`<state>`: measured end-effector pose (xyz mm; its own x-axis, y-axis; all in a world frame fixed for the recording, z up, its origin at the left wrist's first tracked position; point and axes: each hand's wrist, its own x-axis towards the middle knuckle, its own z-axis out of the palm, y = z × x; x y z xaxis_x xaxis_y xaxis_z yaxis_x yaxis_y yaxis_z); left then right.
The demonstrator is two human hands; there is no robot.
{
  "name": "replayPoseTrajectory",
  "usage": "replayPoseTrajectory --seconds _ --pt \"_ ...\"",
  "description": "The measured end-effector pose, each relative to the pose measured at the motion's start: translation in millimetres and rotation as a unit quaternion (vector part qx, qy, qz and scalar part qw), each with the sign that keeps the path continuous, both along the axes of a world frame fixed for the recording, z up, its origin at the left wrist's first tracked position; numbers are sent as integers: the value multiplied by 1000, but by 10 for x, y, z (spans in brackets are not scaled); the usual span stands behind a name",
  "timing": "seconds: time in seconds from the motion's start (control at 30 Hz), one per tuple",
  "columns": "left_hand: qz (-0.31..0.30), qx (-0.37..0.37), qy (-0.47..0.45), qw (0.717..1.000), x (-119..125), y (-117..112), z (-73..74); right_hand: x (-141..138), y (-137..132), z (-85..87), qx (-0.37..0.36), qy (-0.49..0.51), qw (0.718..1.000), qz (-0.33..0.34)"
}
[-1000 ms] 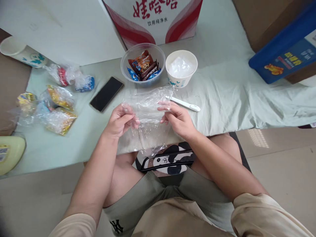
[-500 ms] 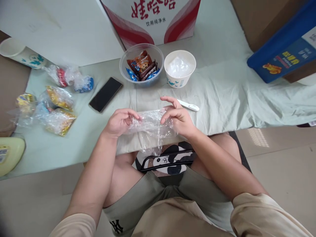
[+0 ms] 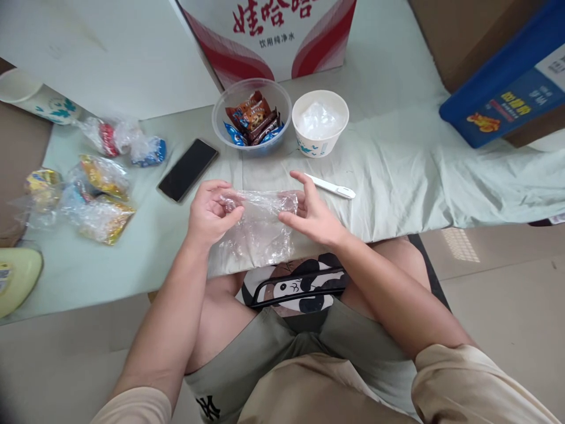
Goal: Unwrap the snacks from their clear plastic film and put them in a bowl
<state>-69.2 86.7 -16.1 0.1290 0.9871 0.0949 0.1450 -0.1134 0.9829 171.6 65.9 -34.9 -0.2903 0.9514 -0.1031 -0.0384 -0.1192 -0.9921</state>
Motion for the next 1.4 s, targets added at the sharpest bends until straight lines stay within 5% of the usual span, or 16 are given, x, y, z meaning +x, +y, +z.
replayPoseTrajectory --seconds 0.2,0.4,0.63,0.73,0.87,1.1,1.27,1.4 --pt "10 -29 -80 996 -60 -1 30 -13 -2 54 -10 -55 998 -12" --pt "-138 -215 -124 959 -7 -4 51 -47 25 74 12 32 995 -95" --pt "-65 -225 -145 961 103 -32 -10 -75 16 43 -25 -32 999 -14" --pt "-42 -218 -116 968 104 -21 -84 -73 2 34 -9 8 1000 -23" --pt "1 -180 -105 978 97 -11 -185 -89 -2 17 -54 30 996 60" --pt "71 -137 -117 981 58 43 -257 -89 -15 85 45 -80 992 -85" --pt "85 -115 -116 983 48 54 -293 -97 -56 122 115 -148 979 -78" --pt "76 -138 -131 979 67 43 -266 -112 -44 86 71 -129 987 -68"
